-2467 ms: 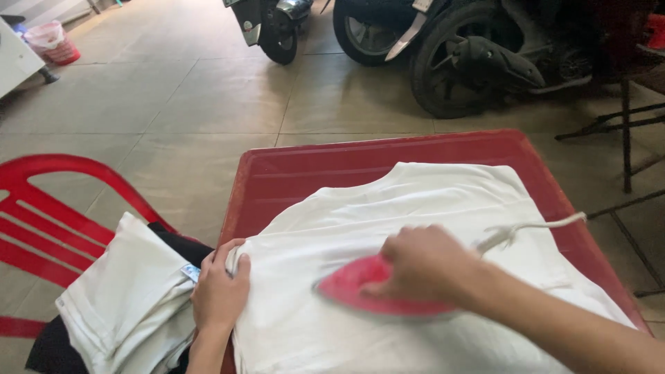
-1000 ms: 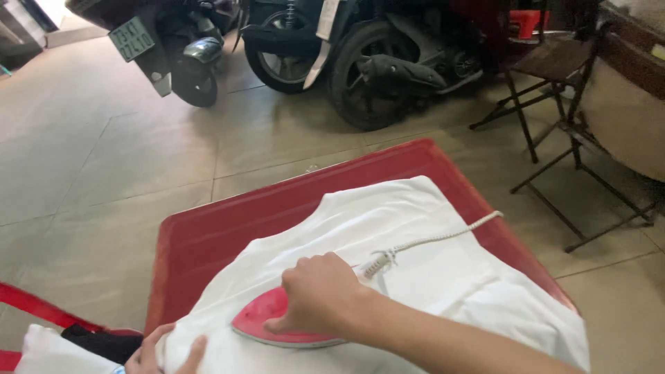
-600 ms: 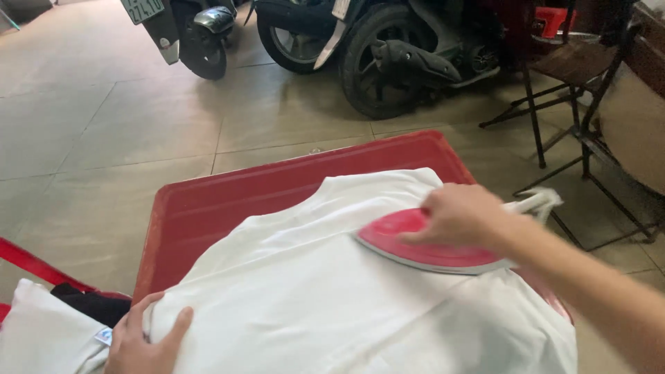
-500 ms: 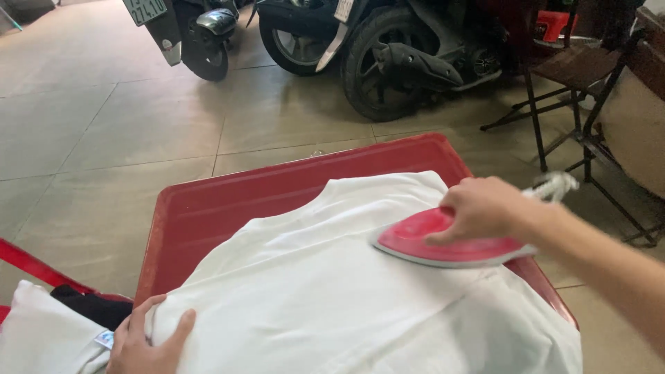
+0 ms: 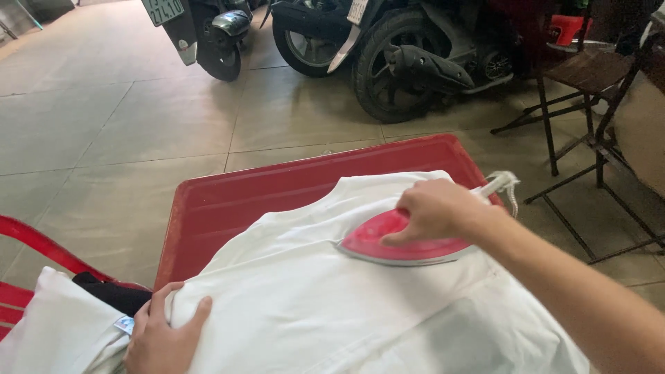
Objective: The person irons a white shirt laid out on a red ironing board using a pink electric iron. They move the iron back and forth across the fabric, occasionally pausing to adjust the shirt's position with their left hand.
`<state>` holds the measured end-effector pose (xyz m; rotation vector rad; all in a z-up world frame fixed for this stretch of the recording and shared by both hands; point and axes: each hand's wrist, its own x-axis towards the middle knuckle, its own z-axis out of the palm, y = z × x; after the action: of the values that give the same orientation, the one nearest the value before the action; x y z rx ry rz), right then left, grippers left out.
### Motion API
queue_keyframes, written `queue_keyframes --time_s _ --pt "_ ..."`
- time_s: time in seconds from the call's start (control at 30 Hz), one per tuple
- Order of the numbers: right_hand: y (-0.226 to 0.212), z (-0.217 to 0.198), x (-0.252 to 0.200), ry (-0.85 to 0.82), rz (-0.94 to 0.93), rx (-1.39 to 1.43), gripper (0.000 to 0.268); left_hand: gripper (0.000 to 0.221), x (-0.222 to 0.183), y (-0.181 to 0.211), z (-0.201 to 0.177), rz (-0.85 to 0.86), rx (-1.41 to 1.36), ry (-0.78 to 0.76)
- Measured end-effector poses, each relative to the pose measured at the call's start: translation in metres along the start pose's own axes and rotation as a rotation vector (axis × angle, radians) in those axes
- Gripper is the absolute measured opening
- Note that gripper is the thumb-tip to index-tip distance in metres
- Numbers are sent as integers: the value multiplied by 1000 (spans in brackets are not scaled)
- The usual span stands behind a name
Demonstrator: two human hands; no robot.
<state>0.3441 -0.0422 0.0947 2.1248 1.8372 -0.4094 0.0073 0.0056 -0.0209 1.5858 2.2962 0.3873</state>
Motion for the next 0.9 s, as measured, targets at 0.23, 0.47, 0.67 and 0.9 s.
queue_keyframes --time_s 0.23,0.47,0.67,0.9 --pt "-30 5 -12 15 -79 51 54 50 -11 6 -12 28 -50 -40" --pt "-56 12 -27 -29 -292 -28 53 47 -10 5 -15 23 -54 -75" --pt "-30 21 -36 -55 -274 -62 55 49 -11 3 -20 36 -79 -102" --pt "41 6 -31 -120 214 -18 46 50 -9 1 -15 55 -92 -76"
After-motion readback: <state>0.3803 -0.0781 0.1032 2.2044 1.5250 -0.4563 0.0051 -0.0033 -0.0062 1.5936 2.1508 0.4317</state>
